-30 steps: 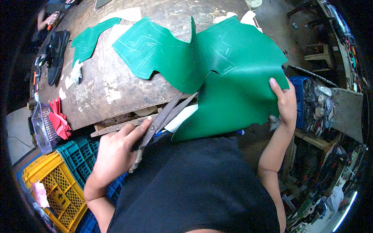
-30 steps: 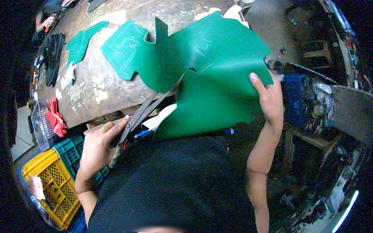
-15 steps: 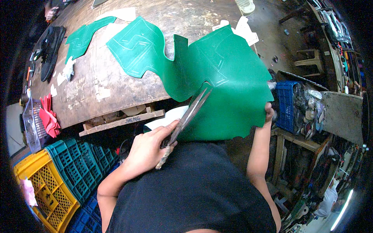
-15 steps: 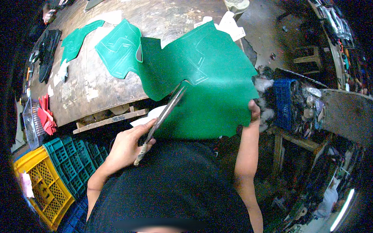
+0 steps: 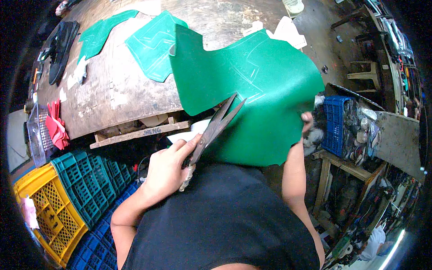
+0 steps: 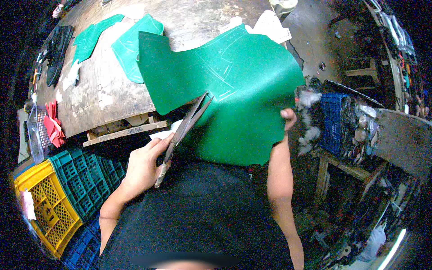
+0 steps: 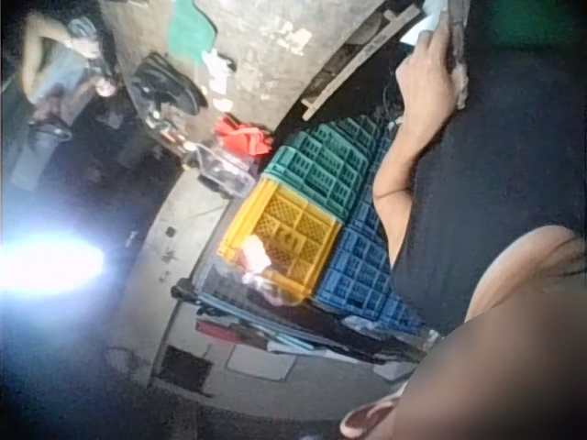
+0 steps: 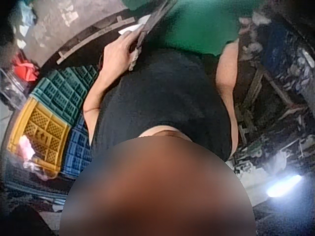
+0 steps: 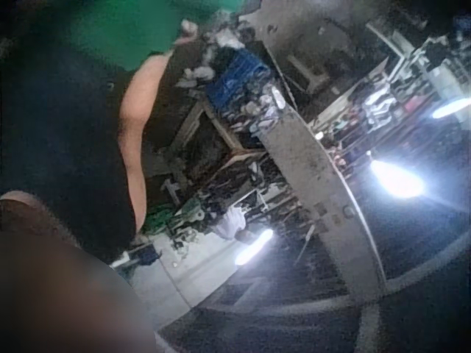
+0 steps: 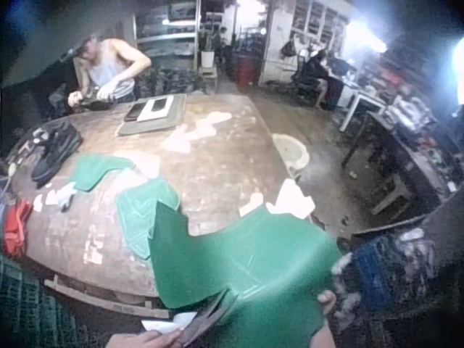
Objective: The person traces a pattern onto a green sheet using a white template and a pencil, then cuts the sheet along the traced lines with shears. The cut piece is placed on the table, and the person handles a white roll and some paper templates.
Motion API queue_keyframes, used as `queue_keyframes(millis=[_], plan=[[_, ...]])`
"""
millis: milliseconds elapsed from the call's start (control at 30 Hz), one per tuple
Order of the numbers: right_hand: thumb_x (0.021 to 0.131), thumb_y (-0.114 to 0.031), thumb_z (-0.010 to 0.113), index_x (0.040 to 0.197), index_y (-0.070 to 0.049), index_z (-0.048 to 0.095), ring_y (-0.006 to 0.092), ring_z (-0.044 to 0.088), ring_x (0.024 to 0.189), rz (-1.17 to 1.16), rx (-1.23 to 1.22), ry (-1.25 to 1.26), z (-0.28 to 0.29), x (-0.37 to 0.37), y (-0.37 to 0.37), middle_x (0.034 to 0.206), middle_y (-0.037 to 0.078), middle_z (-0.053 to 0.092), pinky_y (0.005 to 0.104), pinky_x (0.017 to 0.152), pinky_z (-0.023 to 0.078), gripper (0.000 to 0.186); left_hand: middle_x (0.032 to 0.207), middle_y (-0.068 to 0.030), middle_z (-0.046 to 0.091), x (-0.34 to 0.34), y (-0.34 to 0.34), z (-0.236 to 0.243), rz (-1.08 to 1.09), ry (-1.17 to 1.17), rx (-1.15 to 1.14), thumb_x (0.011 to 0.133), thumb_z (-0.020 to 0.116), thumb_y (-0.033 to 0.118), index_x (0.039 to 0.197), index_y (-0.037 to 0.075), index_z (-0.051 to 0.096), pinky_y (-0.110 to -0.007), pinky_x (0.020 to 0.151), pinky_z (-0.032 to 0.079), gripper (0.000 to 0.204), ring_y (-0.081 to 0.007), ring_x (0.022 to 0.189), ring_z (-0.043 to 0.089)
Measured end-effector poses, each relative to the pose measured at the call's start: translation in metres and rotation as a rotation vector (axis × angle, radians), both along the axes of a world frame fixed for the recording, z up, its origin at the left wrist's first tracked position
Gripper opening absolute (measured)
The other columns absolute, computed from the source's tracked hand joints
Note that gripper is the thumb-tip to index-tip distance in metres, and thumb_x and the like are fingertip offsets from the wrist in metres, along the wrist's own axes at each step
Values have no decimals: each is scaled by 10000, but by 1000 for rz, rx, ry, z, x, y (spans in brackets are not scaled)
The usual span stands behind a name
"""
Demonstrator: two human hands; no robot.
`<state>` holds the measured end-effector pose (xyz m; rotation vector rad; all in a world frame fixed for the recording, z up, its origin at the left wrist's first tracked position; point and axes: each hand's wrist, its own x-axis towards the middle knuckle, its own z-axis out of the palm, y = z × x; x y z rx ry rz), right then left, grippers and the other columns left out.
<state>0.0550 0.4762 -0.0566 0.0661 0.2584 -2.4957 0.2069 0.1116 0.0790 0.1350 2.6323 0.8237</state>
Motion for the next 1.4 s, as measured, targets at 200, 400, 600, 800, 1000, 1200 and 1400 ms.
queue_keyframes(millis=[200,400,600,800,1000,1200,1400], plan=[[880,-161,653,1362,31,563,393,711,1023,-84,881,184,37,-12,15,1224,227,690,515,967,566,526,1000,-118,633,-4,-3,-1,-92,-22,-109,767,752,127,1465,184,549,-451,720,575,729,-354,803,689],[870,-136,678,1369,24,560,390,709,1035,67,1129,301,77,-12,11,1226,222,690,511,974,565,537,976,-116,622,-1,-1,-11,-92,80,-190,769,741,137,1485,209,528,-448,687,568,751,-339,732,673],[937,-102,658,1351,31,587,338,709,1082,189,919,96,56,-24,-9,1253,200,692,476,998,561,441,936,-108,627,1,3,-15,-63,118,-131,814,671,117,1449,185,558,-420,680,552,649,-296,738,684],[966,-103,609,1345,67,586,348,688,1141,146,618,41,30,-16,-7,1290,213,675,488,1018,553,417,904,-96,597,4,-5,-5,-32,121,-91,799,724,115,1430,209,596,-434,658,538,651,-321,710,641],[936,-53,601,1364,72,569,366,646,1212,-15,513,201,9,-6,-3,1301,214,666,516,1094,492,447,900,-88,590,5,-10,8,-54,81,-116,776,731,93,1453,228,581,-423,657,524,706,-316,715,626],[909,-25,611,1347,74,582,358,644,1210,-155,513,270,-2,0,5,1305,189,671,514,1108,474,449,903,-93,587,6,-20,22,-96,16,-157,766,729,89,1459,209,572,-427,662,521,720,-324,714,617],[925,-105,700,1366,25,588,290,648,1187,-94,1071,230,43,-11,-22,1310,166,668,427,1064,487,473,968,-103,613,-1,-20,11,-87,44,-115,785,724,104,1488,207,536,-443,673,542,735,-337,743,659]])
